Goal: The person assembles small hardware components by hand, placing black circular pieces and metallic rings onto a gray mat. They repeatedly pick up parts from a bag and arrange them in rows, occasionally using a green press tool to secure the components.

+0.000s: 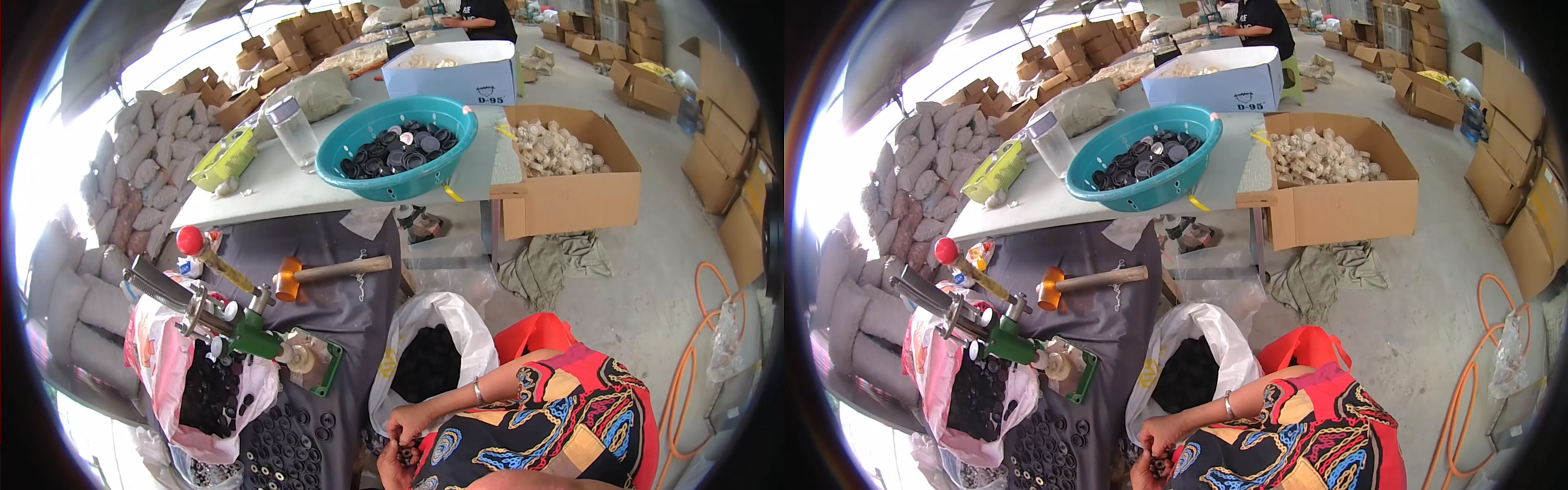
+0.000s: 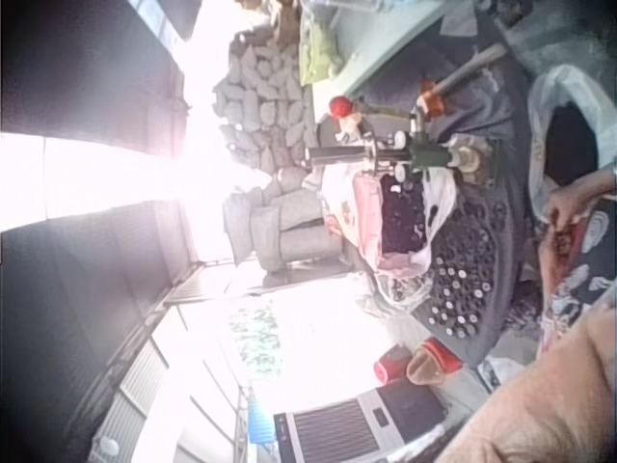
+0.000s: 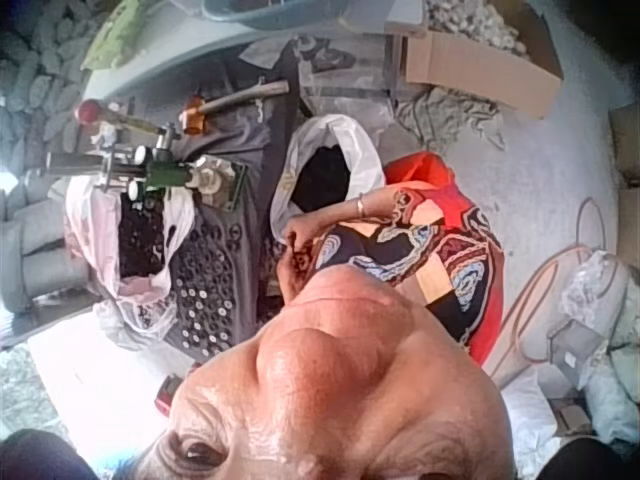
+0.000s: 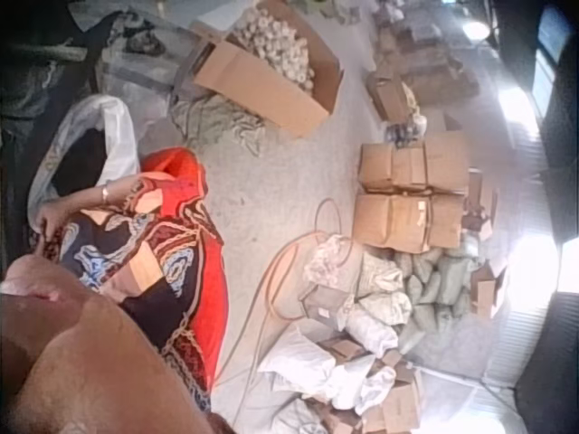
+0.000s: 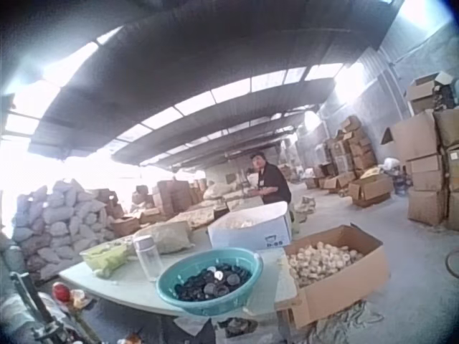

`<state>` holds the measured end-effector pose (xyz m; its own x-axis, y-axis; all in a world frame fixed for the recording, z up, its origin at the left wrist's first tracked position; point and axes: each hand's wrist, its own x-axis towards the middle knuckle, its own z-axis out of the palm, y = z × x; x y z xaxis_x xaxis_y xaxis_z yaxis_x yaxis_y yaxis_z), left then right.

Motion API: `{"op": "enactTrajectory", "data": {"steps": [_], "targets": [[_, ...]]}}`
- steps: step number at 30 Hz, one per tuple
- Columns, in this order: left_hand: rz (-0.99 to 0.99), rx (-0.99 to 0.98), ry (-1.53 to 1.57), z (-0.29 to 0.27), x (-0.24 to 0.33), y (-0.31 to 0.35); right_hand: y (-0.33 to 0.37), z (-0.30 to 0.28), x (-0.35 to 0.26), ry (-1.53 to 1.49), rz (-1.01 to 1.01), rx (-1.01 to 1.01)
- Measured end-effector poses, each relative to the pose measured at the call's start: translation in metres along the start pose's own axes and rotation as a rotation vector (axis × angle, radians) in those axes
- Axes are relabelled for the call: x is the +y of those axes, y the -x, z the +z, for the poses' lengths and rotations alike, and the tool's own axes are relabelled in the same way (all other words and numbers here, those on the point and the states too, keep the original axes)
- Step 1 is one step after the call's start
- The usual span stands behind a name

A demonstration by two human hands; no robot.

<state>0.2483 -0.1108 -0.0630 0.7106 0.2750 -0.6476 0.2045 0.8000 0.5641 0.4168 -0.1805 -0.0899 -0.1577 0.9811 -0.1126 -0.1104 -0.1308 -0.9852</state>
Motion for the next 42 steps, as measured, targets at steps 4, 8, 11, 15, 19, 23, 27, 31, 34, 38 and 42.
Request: {"op": "enactTrajectory", "data": {"steps": [4,8,11,15,19,23,27,31,34,38,42], "targets": [[-0.002,0.001,0.003,-0.002,-0.001,-0.001,0.000,0.000,0.001,0.015,0.006,0.002],[-0.001,0.003,0.006,-0.005,-0.001,0.000,0.001,0.000,-0.005,0.006,0.015,-0.013],[-0.001,0.002,0.003,-0.005,-0.001,0.001,-0.001,-0.001,-0.001,0.007,-0.002,-0.014],[-0.002,-0.001,0.005,-0.005,-0.002,0.000,0.002,0.000,-0.006,0.003,0.004,-0.020],[-0.004,-0.004,0.007,-0.006,-0.002,0.000,0.002,-0.001,-0.008,0.018,0.001,-0.017],[-0.007,-0.008,0.009,-0.006,-0.002,-0.001,0.001,-0.001,-0.005,-0.001,0.019,-0.023],[-0.005,-0.006,0.011,-0.008,-0.002,-0.001,0.000,0.000,-0.004,-0.003,0.014,-0.012],[-0.004,-0.008,0.011,-0.009,-0.002,0.000,0.002,0.000,-0.006,-0.015,0.007,-0.011],[-0.005,-0.011,0.012,-0.009,-0.002,-0.001,0.001,0.000,-0.004,-0.017,0.014,-0.011],[-0.011,-0.022,0.008,-0.007,-0.001,-0.005,0.000,-0.003,-0.001,0.001,0.031,0.001],[-0.005,-0.008,0.031,-0.012,-0.005,0.000,0.000,0.002,-0.006,-0.026,0.041,-0.034]]}}
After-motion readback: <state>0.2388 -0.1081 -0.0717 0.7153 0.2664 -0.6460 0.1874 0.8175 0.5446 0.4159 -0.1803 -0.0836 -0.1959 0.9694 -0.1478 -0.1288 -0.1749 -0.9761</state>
